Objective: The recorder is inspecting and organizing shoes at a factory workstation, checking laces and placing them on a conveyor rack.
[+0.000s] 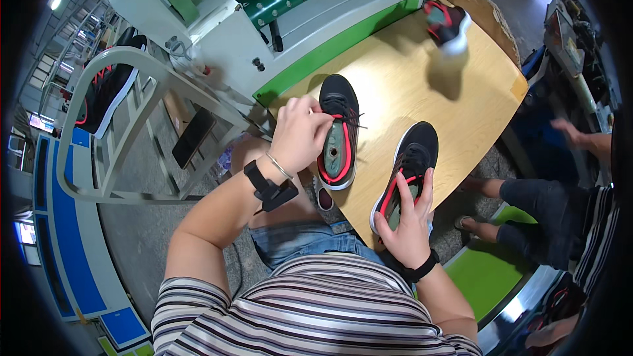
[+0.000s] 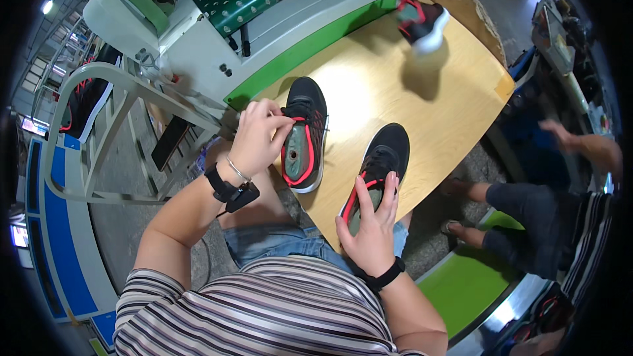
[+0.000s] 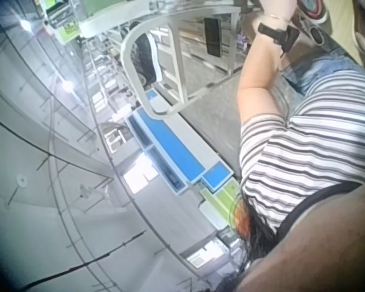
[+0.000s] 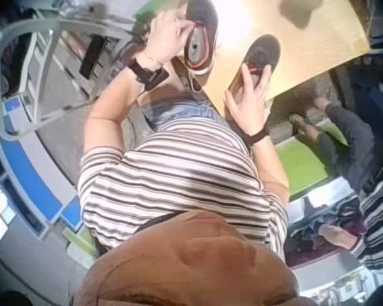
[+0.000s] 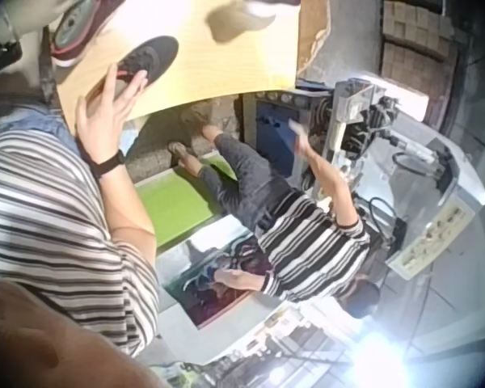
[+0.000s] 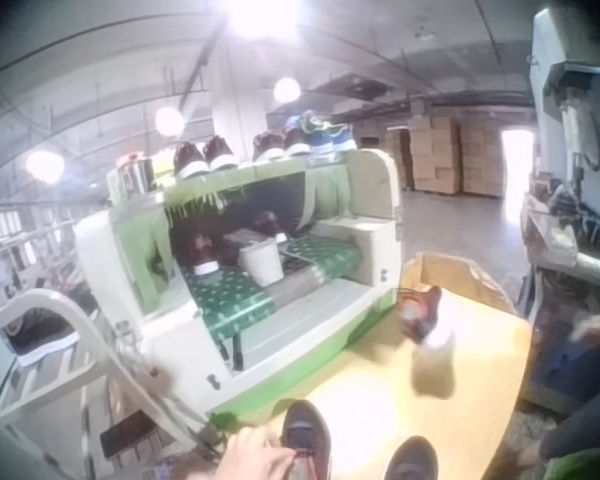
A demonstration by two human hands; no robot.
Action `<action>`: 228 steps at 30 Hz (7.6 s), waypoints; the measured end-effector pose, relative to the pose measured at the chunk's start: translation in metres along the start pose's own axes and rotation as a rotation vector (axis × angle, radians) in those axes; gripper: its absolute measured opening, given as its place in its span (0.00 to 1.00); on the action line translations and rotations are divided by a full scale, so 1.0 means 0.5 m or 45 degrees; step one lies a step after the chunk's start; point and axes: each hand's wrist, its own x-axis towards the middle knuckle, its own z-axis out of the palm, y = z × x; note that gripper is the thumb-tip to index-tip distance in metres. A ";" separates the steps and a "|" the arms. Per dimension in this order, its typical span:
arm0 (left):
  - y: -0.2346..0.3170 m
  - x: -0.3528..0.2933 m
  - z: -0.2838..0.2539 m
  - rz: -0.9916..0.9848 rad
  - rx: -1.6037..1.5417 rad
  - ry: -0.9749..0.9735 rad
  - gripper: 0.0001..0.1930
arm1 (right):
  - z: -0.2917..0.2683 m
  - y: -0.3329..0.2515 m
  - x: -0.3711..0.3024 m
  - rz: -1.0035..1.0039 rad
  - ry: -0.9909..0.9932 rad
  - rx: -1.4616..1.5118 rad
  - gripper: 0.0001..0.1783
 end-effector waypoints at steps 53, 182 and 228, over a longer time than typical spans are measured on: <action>-0.006 -0.112 0.083 0.624 0.116 0.017 0.37 | -0.086 0.187 0.093 0.309 0.554 0.134 0.47; -0.024 0.292 0.218 -0.347 -0.079 -0.167 0.56 | -0.041 0.062 0.128 0.172 0.131 0.249 0.46; 0.068 -0.056 -0.026 0.382 -0.548 -0.333 0.15 | -0.012 0.089 0.113 0.104 0.393 0.247 0.46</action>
